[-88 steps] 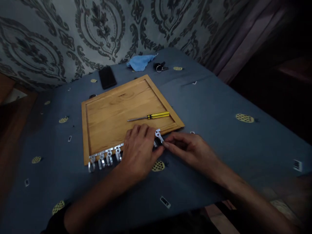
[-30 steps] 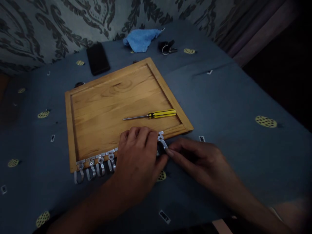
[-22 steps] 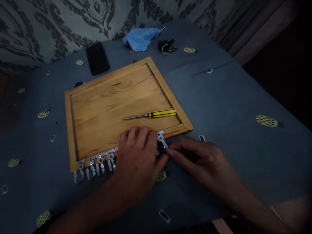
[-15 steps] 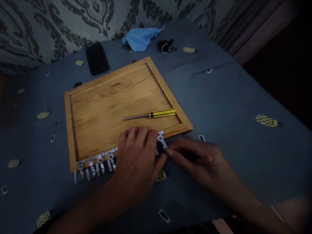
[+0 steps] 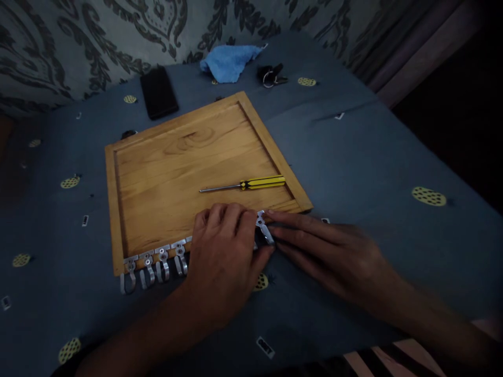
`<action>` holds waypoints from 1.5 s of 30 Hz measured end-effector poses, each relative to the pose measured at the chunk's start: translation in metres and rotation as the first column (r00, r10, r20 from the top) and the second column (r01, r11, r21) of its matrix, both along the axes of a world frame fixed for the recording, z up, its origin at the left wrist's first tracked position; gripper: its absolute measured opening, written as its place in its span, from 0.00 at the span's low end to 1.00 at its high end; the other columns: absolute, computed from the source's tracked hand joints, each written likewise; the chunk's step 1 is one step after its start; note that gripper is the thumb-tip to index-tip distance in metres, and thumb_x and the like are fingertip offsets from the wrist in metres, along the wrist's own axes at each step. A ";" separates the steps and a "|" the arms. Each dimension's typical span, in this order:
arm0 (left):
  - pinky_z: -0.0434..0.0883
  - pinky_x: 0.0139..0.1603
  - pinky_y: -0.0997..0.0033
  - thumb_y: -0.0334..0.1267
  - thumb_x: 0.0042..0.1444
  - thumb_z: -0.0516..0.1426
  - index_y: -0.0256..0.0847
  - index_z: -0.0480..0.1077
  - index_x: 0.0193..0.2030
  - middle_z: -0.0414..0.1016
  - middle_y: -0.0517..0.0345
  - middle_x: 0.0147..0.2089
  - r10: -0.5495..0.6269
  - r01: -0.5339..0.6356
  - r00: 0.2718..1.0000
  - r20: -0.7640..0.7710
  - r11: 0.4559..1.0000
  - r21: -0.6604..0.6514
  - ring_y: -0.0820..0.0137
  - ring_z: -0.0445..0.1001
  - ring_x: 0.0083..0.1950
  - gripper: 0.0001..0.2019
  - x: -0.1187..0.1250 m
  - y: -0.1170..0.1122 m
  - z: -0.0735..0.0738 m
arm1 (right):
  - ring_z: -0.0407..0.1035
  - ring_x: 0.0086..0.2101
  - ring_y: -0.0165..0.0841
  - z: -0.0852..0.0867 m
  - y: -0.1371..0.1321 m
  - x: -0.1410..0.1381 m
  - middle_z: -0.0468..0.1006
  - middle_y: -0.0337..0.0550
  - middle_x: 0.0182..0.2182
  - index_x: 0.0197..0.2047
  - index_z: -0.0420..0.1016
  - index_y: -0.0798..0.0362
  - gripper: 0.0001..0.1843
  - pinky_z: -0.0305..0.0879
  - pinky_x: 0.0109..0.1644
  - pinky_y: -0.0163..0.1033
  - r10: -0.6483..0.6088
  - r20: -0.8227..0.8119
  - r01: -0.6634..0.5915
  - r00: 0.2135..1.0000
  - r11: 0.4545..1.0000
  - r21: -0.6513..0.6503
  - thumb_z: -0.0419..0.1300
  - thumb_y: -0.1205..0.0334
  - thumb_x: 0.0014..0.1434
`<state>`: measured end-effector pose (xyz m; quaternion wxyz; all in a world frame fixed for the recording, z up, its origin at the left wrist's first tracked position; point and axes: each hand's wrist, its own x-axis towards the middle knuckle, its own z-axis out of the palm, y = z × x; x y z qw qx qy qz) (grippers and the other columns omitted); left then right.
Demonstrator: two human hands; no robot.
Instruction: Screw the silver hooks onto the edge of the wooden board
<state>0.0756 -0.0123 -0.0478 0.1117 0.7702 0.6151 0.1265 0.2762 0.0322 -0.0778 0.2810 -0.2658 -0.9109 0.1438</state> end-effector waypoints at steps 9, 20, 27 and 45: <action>0.67 0.51 0.49 0.43 0.61 0.62 0.38 0.70 0.52 0.76 0.51 0.49 -0.001 0.000 1.000 0.009 1.000 0.025 0.55 0.70 0.51 0.16 0.000 0.000 -0.002 | 0.81 0.47 0.34 -0.004 0.008 -0.002 0.82 0.51 0.54 0.52 0.77 0.55 0.13 0.81 0.49 0.36 0.047 0.021 -0.047 0.999 0.999 0.013 0.54 0.70 0.70; 0.67 0.53 0.50 0.43 0.62 0.62 0.40 0.70 0.51 0.76 0.52 0.50 0.008 -0.009 1.000 -0.009 1.000 -0.024 0.56 0.71 0.52 0.14 -0.001 0.001 0.000 | 0.83 0.37 0.34 -0.008 0.009 -0.002 0.82 0.48 0.54 0.49 0.80 0.53 0.15 0.81 0.36 0.37 0.031 0.075 -0.037 0.997 0.997 0.074 0.53 0.73 0.69; 0.69 0.54 0.50 0.48 0.56 0.66 0.38 0.67 0.55 0.75 0.51 0.52 0.001 -0.001 1.000 -0.002 0.996 -0.094 0.55 0.71 0.53 0.25 -0.007 0.000 0.008 | 0.83 0.36 0.33 -0.007 0.008 -0.001 0.81 0.46 0.55 0.52 0.80 0.50 0.19 0.79 0.35 0.36 0.020 0.091 -0.024 0.996 0.999 0.044 0.52 0.75 0.67; 0.70 0.52 0.49 0.41 0.58 0.65 0.38 0.69 0.49 0.74 0.50 0.48 0.012 -0.014 1.000 -0.013 0.992 -0.124 0.54 0.71 0.51 0.15 -0.008 0.000 0.010 | 0.83 0.34 0.33 -0.008 0.007 -0.004 0.82 0.47 0.54 0.48 0.81 0.52 0.17 0.79 0.33 0.38 0.014 0.065 -0.018 0.998 0.997 0.075 0.52 0.74 0.67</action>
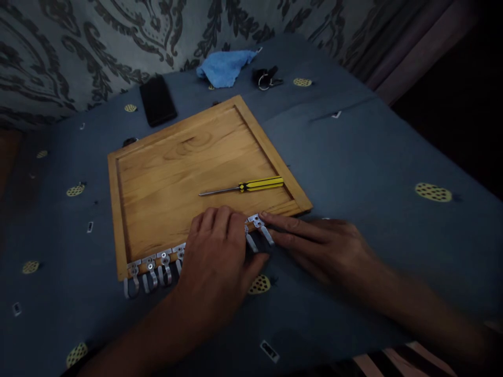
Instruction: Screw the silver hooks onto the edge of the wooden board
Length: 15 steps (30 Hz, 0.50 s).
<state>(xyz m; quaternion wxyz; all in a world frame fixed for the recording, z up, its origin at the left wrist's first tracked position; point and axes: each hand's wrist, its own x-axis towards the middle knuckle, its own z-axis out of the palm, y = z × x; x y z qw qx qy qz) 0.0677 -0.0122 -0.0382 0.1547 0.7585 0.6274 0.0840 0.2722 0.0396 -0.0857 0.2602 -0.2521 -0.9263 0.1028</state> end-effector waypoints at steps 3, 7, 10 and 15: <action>0.70 0.51 0.50 0.42 0.59 0.65 0.38 0.69 0.49 0.74 0.51 0.48 -0.003 0.004 1.000 -0.010 1.000 0.010 0.54 0.71 0.51 0.16 0.000 0.000 -0.001 | 0.82 0.33 0.32 0.002 -0.001 -0.001 0.82 0.47 0.54 0.47 0.81 0.51 0.15 0.80 0.34 0.37 -0.007 -0.002 0.007 1.000 1.000 -0.017 0.53 0.71 0.69; 0.69 0.51 0.49 0.48 0.59 0.64 0.38 0.70 0.50 0.75 0.50 0.49 -0.022 0.023 1.000 -0.018 0.999 0.043 0.54 0.71 0.50 0.19 0.000 0.000 -0.002 | 0.82 0.31 0.32 0.005 -0.002 -0.003 0.82 0.47 0.54 0.45 0.82 0.52 0.15 0.80 0.34 0.38 -0.008 -0.009 0.008 1.000 1.000 -0.006 0.53 0.69 0.70; 0.68 0.51 0.49 0.51 0.60 0.63 0.39 0.71 0.49 0.75 0.51 0.47 -0.014 0.014 1.000 -0.008 0.998 0.054 0.54 0.71 0.50 0.19 0.001 0.001 -0.003 | 0.82 0.29 0.30 0.006 -0.001 -0.005 0.83 0.47 0.52 0.44 0.82 0.53 0.15 0.78 0.31 0.37 -0.020 -0.015 0.020 1.000 0.999 0.027 0.53 0.69 0.71; 0.68 0.50 0.49 0.48 0.61 0.62 0.39 0.72 0.48 0.76 0.51 0.46 0.007 -0.005 1.000 -0.022 0.998 0.057 0.54 0.71 0.50 0.16 0.004 0.003 -0.004 | 0.82 0.29 0.30 0.007 0.000 -0.007 0.84 0.48 0.50 0.44 0.82 0.55 0.13 0.77 0.30 0.36 -0.009 -0.020 0.010 1.000 0.999 0.051 0.54 0.69 0.70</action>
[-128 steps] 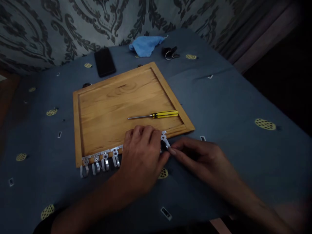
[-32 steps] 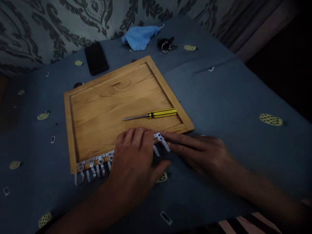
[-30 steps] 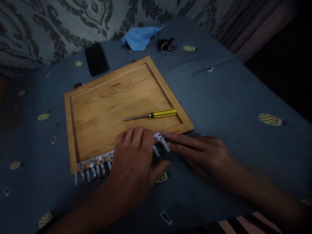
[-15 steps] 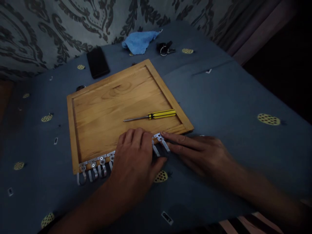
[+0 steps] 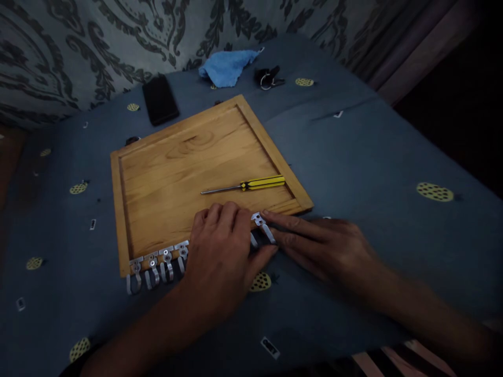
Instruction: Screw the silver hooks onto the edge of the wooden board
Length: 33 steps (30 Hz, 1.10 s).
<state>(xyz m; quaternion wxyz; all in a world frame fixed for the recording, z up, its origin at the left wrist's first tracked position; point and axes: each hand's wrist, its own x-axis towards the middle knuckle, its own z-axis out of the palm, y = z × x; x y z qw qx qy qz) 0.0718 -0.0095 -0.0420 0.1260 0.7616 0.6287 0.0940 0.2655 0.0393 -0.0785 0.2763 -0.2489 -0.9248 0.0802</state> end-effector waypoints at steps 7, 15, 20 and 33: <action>0.68 0.50 0.50 0.47 0.63 0.60 0.39 0.71 0.48 0.75 0.51 0.47 -0.007 0.007 1.000 -0.002 1.000 0.020 0.55 0.71 0.50 0.14 0.000 0.000 0.000 | 0.83 0.35 0.34 -0.003 -0.002 0.005 0.81 0.44 0.55 0.49 0.82 0.48 0.14 0.80 0.36 0.40 -0.003 0.052 0.006 0.999 0.998 -0.064 0.54 0.64 0.71; 0.68 0.50 0.50 0.46 0.63 0.60 0.38 0.71 0.47 0.75 0.50 0.47 -0.005 0.005 1.000 -0.002 1.000 0.024 0.55 0.72 0.50 0.13 0.001 0.000 -0.001 | 0.83 0.33 0.36 -0.003 -0.004 0.002 0.80 0.42 0.56 0.47 0.83 0.47 0.15 0.79 0.31 0.42 -0.018 0.012 0.019 1.000 0.996 -0.085 0.54 0.67 0.70; 0.69 0.50 0.51 0.46 0.63 0.60 0.39 0.71 0.46 0.75 0.50 0.46 -0.002 0.002 1.000 0.005 1.000 0.022 0.55 0.72 0.50 0.13 0.001 -0.001 0.000 | 0.83 0.35 0.36 -0.005 -0.004 0.004 0.78 0.42 0.57 0.49 0.82 0.46 0.16 0.79 0.32 0.41 -0.025 0.013 0.025 1.000 0.997 -0.069 0.54 0.69 0.70; 0.69 0.50 0.52 0.47 0.60 0.63 0.37 0.71 0.47 0.76 0.50 0.46 0.002 0.000 0.996 0.092 1.000 -0.025 0.55 0.73 0.49 0.17 -0.004 0.000 0.004 | 0.83 0.34 0.33 -0.009 -0.004 0.002 0.81 0.41 0.55 0.47 0.82 0.47 0.13 0.79 0.31 0.38 -0.025 -0.024 0.025 0.999 1.000 -0.003 0.56 0.67 0.70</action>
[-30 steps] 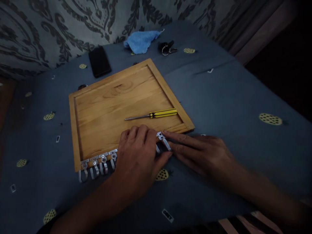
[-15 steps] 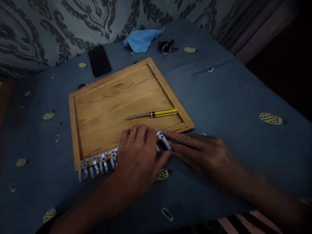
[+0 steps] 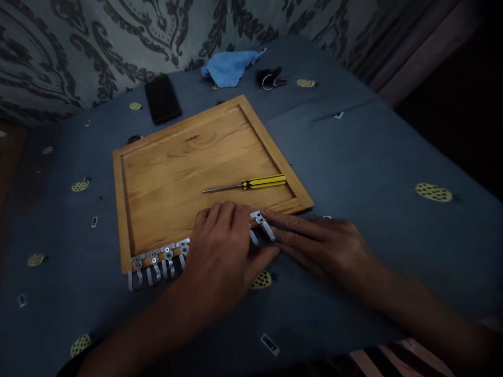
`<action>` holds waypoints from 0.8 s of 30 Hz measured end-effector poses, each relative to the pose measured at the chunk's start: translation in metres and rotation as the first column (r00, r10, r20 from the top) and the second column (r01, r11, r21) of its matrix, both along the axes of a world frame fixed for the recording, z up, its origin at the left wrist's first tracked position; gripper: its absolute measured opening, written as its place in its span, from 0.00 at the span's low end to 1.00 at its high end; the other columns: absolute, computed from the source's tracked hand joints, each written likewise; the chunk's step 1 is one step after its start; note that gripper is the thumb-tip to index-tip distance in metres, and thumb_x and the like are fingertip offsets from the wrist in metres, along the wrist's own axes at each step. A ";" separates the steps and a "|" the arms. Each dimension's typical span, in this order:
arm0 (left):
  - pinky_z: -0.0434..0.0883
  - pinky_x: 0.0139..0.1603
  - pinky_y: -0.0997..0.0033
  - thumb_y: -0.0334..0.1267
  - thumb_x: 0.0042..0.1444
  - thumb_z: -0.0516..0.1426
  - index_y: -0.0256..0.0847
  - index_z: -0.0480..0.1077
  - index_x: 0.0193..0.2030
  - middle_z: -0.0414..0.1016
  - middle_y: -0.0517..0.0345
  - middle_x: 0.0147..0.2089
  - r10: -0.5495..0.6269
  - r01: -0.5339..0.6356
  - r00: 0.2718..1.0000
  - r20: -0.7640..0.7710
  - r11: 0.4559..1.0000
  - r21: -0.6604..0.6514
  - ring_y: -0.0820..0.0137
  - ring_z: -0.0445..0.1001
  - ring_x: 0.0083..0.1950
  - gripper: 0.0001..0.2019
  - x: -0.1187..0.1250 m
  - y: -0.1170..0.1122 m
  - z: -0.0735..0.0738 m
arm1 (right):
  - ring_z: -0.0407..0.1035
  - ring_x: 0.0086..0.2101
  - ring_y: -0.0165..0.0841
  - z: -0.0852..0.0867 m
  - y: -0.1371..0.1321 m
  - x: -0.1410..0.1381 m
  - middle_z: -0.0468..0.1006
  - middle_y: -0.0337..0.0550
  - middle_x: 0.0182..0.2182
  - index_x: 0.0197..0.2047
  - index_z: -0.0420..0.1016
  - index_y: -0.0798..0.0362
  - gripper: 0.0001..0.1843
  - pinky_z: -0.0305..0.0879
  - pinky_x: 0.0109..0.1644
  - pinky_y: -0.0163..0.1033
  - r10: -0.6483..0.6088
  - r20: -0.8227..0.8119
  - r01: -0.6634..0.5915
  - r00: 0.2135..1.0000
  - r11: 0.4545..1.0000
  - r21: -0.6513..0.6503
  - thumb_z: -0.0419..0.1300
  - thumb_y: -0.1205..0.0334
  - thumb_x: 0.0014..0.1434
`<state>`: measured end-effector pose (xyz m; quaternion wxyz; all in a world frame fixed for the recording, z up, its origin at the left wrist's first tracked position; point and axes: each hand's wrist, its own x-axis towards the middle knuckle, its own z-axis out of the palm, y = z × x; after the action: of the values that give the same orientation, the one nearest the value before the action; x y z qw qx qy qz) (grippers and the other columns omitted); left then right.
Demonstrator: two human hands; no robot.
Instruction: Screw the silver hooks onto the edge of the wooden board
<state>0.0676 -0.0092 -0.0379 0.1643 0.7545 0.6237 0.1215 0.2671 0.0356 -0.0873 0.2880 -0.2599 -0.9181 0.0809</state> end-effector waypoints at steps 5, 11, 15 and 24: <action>0.69 0.49 0.54 0.46 0.55 0.68 0.37 0.71 0.48 0.77 0.53 0.46 0.013 -0.011 0.999 0.048 1.000 -0.028 0.56 0.73 0.49 0.20 -0.006 0.003 0.003 | 0.82 0.32 0.33 -0.002 0.000 0.000 0.81 0.41 0.55 0.47 0.82 0.47 0.14 0.78 0.30 0.39 -0.003 0.011 0.003 1.000 1.000 0.009 0.55 0.65 0.71; 0.68 0.50 0.53 0.47 0.56 0.67 0.38 0.72 0.49 0.75 0.53 0.46 -0.011 0.012 0.999 0.033 1.000 -0.019 0.56 0.73 0.50 0.19 -0.006 0.003 0.000 | 0.82 0.31 0.32 -0.001 0.000 0.000 0.82 0.41 0.54 0.47 0.81 0.49 0.13 0.77 0.30 0.39 -0.010 0.014 0.009 1.000 1.000 0.019 0.54 0.65 0.71; 0.68 0.49 0.52 0.49 0.59 0.64 0.37 0.72 0.49 0.75 0.52 0.46 -0.018 0.018 1.000 0.012 1.000 -0.013 0.55 0.72 0.50 0.18 -0.003 0.002 -0.002 | 0.83 0.33 0.33 0.000 0.001 0.000 0.82 0.42 0.54 0.46 0.81 0.49 0.12 0.77 0.32 0.39 0.005 0.000 -0.005 1.000 1.000 0.011 0.55 0.66 0.71; 0.68 0.49 0.51 0.49 0.59 0.64 0.38 0.72 0.49 0.75 0.51 0.46 -0.027 0.027 0.999 -0.017 1.000 0.008 0.55 0.72 0.49 0.19 -0.002 0.002 -0.003 | 0.83 0.34 0.33 0.000 0.000 0.000 0.82 0.43 0.53 0.46 0.81 0.50 0.11 0.78 0.32 0.38 0.005 -0.007 -0.005 1.000 1.000 0.014 0.56 0.67 0.70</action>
<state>0.0656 -0.0075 -0.0412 0.1574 0.7646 0.6143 0.1156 0.2671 0.0358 -0.0869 0.2929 -0.2555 -0.9182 0.0762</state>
